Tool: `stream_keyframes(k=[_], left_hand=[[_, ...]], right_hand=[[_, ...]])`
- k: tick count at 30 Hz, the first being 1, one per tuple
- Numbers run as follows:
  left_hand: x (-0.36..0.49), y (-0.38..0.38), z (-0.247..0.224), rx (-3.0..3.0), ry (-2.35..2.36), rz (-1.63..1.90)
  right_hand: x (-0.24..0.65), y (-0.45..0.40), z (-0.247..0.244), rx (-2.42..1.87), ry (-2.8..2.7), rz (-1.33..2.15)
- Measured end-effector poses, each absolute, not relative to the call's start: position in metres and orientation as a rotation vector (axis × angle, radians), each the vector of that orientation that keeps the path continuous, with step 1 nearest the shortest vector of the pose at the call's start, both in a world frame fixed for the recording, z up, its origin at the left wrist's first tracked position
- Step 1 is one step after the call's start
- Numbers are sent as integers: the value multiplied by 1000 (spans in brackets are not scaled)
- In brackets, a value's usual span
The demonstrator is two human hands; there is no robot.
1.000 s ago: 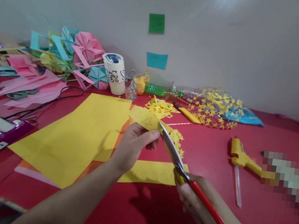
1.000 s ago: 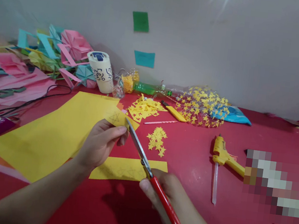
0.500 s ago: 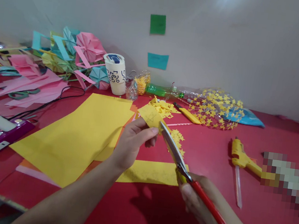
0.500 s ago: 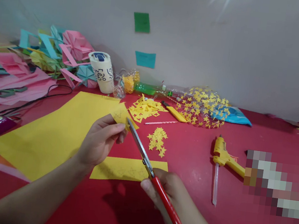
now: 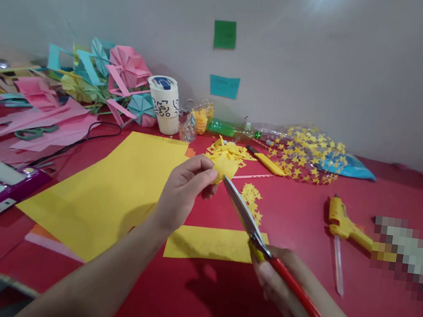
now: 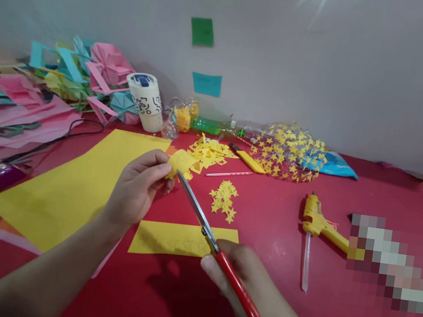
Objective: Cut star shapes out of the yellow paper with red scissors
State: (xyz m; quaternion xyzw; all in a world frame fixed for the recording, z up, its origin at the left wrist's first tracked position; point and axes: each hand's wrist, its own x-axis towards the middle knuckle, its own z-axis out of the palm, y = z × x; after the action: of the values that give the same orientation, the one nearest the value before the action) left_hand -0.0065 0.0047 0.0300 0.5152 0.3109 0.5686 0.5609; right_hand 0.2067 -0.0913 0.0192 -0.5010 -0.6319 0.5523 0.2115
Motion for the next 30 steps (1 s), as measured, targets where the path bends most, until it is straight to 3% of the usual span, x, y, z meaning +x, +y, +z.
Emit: stream_keyframes(k=[15, 30], left_hand=[[-6, 2, 32, 1222, 718, 1157], [-8, -1, 34, 1205, 642, 1312]], right_hand=[[199, -92, 22, -1457, -1657, 1454], [204, -94, 30, -1406, -1809, 1489]])
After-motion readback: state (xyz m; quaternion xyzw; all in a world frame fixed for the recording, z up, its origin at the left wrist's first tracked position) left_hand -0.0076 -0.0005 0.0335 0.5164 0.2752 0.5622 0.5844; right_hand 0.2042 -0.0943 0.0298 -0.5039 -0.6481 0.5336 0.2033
